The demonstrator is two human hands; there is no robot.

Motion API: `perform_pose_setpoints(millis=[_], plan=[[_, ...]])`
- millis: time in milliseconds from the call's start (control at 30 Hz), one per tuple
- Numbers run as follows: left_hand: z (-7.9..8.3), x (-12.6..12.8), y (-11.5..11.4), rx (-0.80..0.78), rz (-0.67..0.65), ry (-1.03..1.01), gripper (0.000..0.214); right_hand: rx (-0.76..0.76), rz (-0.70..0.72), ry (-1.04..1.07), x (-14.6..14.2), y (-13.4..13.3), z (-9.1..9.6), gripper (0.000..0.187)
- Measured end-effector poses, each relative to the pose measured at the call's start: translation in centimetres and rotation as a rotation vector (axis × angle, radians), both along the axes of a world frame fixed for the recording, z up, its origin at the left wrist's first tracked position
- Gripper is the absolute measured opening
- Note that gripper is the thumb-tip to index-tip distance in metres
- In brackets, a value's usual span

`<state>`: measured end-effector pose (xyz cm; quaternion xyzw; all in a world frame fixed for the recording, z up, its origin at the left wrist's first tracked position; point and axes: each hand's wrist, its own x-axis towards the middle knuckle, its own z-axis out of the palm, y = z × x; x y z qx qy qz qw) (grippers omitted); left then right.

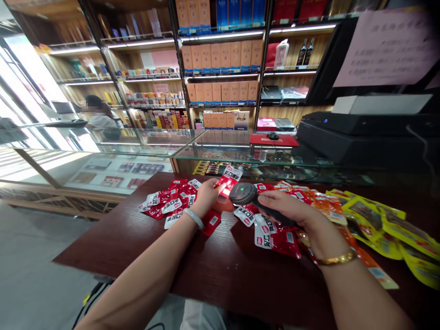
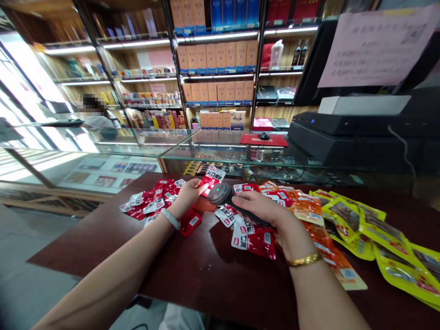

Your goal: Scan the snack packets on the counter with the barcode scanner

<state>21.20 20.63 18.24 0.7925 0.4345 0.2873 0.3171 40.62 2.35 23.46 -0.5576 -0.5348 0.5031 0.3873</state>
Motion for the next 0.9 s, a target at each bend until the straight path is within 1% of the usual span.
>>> perform_pose_setpoints(millis=[33, 100, 133, 167, 200, 233, 267, 300, 333, 367, 400, 433, 500, 567, 700, 800, 900], plan=[[0.0, 0.3, -0.4, -0.063, -0.056, -0.077, 0.037, 0.001, 0.006, -0.001, 0.1, 0.0, -0.1, 0.05], [0.1, 0.8, -1.1, -0.213, -0.222, -0.218, 0.043, 0.007, 0.017, -0.006, 0.3, 0.1, -0.2, 0.049], [0.3, 0.9, -1.2, -0.266, -0.298, -0.252, 0.046, 0.011, 0.021, -0.014, 0.4, 0.1, -0.3, 0.049], [0.7, 0.8, -1.1, -0.283, -0.339, -0.262, 0.05, 0.013, 0.022, -0.023, 0.5, 0.1, -0.4, 0.049], [1.1, 0.5, -0.8, -0.253, -0.336, -0.242, 0.053, 0.014, 0.022, -0.032, 0.5, 0.2, -0.5, 0.049], [1.6, -0.1, -0.3, -0.182, -0.288, -0.186, 0.054, 0.013, 0.02, -0.04, 0.5, 0.2, -0.6, 0.049], [2.1, -1.0, 0.4, -0.078, -0.196, -0.107, 0.053, 0.011, 0.017, -0.046, 0.5, 0.2, -0.7, 0.049], [2.6, -2.1, 1.2, 0.046, -0.089, 0.026, 0.047, 0.009, 0.012, -0.048, 0.5, 0.3, -0.8, 0.049], [3.0, -3.3, 2.0, 0.147, 0.014, 0.202, 0.04, 0.006, 0.009, -0.047, 0.4, 0.3, -0.8, 0.049], [3.3, -4.5, 2.6, 0.218, 0.096, 0.378, 0.036, 0.003, 0.008, -0.045, 0.3, 0.3, -0.9, 0.05], [3.5, -5.5, 3.2, 0.249, 0.144, 0.516, 0.038, -0.001, 0.006, -0.044, 0.3, 0.3, -0.9, 0.05], [3.5, -6.3, 3.5, 0.261, 0.164, 0.632, 0.041, -0.007, 0.006, -0.045, 0.2, 0.4, -0.9, 0.049], [3.1, -7.1, 3.8, 0.241, 0.134, 0.753, 0.047, -0.019, 0.006, -0.047, 0.0, 0.4, -1.0, 0.048], [2.6, -7.0, 3.8, 0.213, 0.08, 0.775, 0.045, -0.022, 0.008, -0.054, 0.0, 0.5, -1.1, 0.048], [1.8, -5.9, 3.8, 0.223, 0.04, 0.746, 0.034, -0.012, 0.018, -0.073, 0.0, 0.6, -1.4, 0.05], [1.6, -5.2, 3.8, 0.243, 0.001, 0.692, 0.034, 0.0, 0.025, -0.083, 0.0, 0.7, -1.5, 0.05], [1.7, -4.3, 3.1, 0.28, -0.018, 0.607, 0.036, 0.006, 0.019, -0.081, -0.3, 0.7, -1.3, 0.051]])
